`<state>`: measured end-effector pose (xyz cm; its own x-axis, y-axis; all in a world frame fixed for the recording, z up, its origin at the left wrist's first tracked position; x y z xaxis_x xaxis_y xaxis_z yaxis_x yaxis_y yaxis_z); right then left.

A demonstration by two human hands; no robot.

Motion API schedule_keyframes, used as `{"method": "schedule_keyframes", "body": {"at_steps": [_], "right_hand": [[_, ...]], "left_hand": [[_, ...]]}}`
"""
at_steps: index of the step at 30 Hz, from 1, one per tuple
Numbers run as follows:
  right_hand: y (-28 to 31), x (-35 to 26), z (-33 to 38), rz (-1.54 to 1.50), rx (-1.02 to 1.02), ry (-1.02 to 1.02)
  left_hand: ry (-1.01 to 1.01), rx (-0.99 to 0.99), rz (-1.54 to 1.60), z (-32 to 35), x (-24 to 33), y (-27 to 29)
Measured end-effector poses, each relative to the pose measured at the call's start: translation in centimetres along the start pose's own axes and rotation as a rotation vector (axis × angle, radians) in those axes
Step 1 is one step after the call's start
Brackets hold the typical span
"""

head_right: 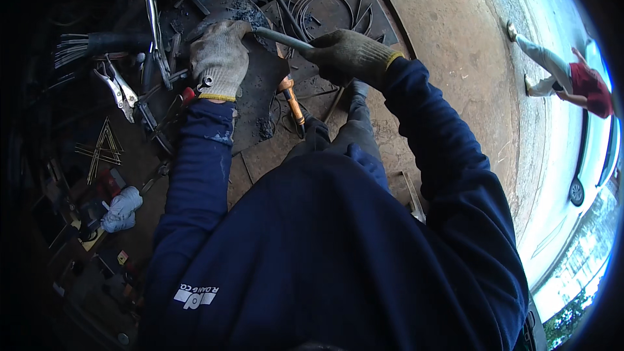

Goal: The person assembles a metal structure by aligning curved pipes and flat plates in a jig, using a hammer to seat the components, and then performs arc welding at multiple joints.

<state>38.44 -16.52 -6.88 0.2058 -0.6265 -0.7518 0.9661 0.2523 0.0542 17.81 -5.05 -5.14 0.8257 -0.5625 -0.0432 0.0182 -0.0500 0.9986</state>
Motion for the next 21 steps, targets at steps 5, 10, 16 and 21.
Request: {"method": "schedule_keyframes", "body": {"at_steps": [5,10,16,21], "right_hand": [[-2.6,1.7,0.3,-0.088,0.108,-0.022],[-4.5,2.2,1.1,-0.185,0.173,-0.073],[-8.6,1.4,2.8,-0.404,0.220,-0.123],[-11.7,2.4,2.0,-0.654,0.221,-0.105]], "left_hand": [[-0.013,0.024,0.018,0.0,-0.2,0.0],[-0.036,0.024,0.029,-0.1,0.0,-0.1],[-0.043,-0.016,0.081,-0.1,-0.2,0.0],[-0.046,-0.024,0.039,-0.2,0.0,0.3]]}}
Point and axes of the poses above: each hand's wrist, its own z-axis away from the middle knuckle, its own y-axis out of the back of the hand, x = y × z, the point moved 4 cm from there along -z, towards the middle knuckle, and after that the axes turned 5 degrees about x, right-handed, at the moved point
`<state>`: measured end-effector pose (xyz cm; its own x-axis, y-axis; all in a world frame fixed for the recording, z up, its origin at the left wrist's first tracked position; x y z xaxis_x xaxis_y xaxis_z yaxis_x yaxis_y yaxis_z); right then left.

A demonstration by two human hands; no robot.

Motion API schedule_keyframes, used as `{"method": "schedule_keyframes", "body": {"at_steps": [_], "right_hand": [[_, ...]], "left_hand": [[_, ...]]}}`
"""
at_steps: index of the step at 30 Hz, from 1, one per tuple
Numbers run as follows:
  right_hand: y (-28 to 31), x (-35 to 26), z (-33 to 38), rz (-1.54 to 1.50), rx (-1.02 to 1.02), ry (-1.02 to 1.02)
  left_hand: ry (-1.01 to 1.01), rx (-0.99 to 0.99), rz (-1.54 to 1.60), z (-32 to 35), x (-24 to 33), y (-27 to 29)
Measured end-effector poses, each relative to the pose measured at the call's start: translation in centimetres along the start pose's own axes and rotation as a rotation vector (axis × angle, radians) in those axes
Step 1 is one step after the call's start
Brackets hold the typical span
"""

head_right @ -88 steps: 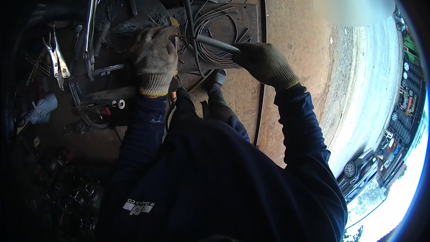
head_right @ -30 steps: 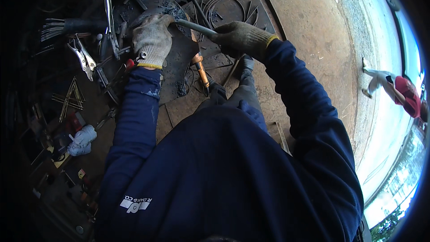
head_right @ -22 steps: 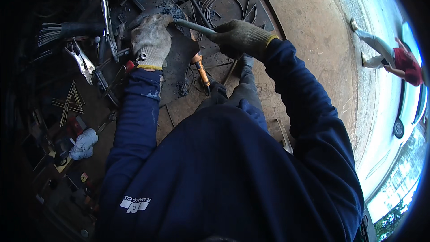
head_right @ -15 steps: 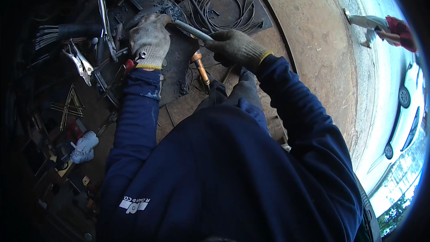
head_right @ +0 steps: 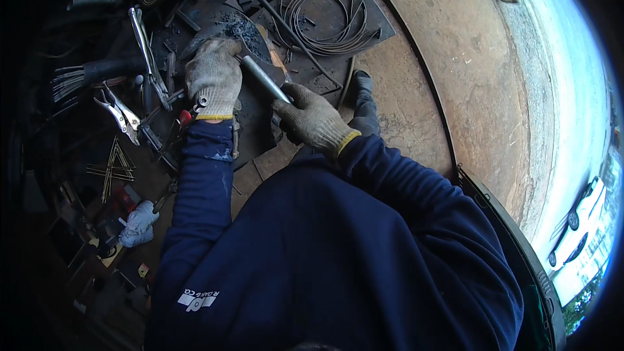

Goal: The person assembles a metal structure by aligning curved pipes and flat plates in a jig, using a hammer to seat the components, and then performs arc welding at multiple joints.

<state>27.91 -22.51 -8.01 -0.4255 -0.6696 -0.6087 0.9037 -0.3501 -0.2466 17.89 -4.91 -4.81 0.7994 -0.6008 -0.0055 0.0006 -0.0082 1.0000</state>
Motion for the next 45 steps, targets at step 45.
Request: {"method": "schedule_keyframes", "body": {"at_steps": [45], "right_hand": [[1.0,0.3,-0.6,0.017,-0.080,-0.116]], "left_hand": [[-0.181,0.182,0.036,1.1,0.1,0.0]]}}
Point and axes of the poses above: each hand's wrist, its own z-axis away from the middle knuckle, its own y-axis out of the back of the hand, x = y × z, the point moved 4 cm from there along -z, towards the middle knuckle, and after that the axes turned 5 degrees about x, right-handed, at the moved point
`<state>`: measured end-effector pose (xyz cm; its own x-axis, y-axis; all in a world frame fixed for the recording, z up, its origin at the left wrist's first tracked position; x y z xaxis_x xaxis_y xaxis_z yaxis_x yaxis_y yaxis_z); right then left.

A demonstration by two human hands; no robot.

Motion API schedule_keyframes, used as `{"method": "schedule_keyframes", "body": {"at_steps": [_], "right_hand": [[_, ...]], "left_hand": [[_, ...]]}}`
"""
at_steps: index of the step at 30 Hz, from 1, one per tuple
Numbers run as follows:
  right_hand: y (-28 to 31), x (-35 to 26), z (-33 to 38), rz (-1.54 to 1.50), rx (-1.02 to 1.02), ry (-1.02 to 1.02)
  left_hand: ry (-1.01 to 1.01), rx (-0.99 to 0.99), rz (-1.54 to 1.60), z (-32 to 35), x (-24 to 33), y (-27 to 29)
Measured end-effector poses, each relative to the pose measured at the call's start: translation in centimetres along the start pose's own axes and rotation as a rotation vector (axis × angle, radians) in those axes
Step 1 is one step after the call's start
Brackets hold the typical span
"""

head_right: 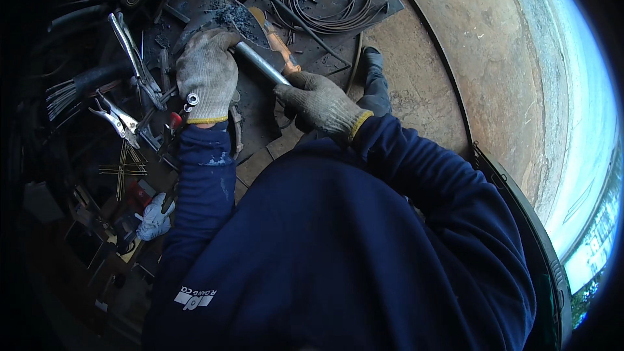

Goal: The person assembles a metal structure by aligning curved pipes and flat plates in a jig, using a hammer to seat the components, and then performs arc welding at multiple joints.

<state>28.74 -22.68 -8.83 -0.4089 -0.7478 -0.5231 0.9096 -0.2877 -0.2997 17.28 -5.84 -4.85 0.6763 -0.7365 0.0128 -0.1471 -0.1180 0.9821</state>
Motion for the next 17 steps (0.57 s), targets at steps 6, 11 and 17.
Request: {"method": "schedule_keyframes", "body": {"at_steps": [6,11,17], "right_hand": [[1.9,-0.9,-0.7,-0.026,-0.175,0.011],[2.3,-0.9,-0.5,-0.144,-0.186,-0.011],[2.0,0.0,-1.4,0.103,-0.069,0.076]], "left_hand": [[0.050,-0.066,0.006,-0.4,0.0,0.0],[0.049,-0.051,0.002,-0.3,-0.2,-0.3],[0.041,-0.044,0.023,-0.3,-0.2,-0.3]]}}
Point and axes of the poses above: each hand's wrist, its own z-axis away from the middle knuckle, its own y-axis out of the back of the hand, x = y × z, the point moved 4 cm from there along -z, towards the middle knuckle, and after that the axes turned 5 degrees about x, right-handed, at the moved point
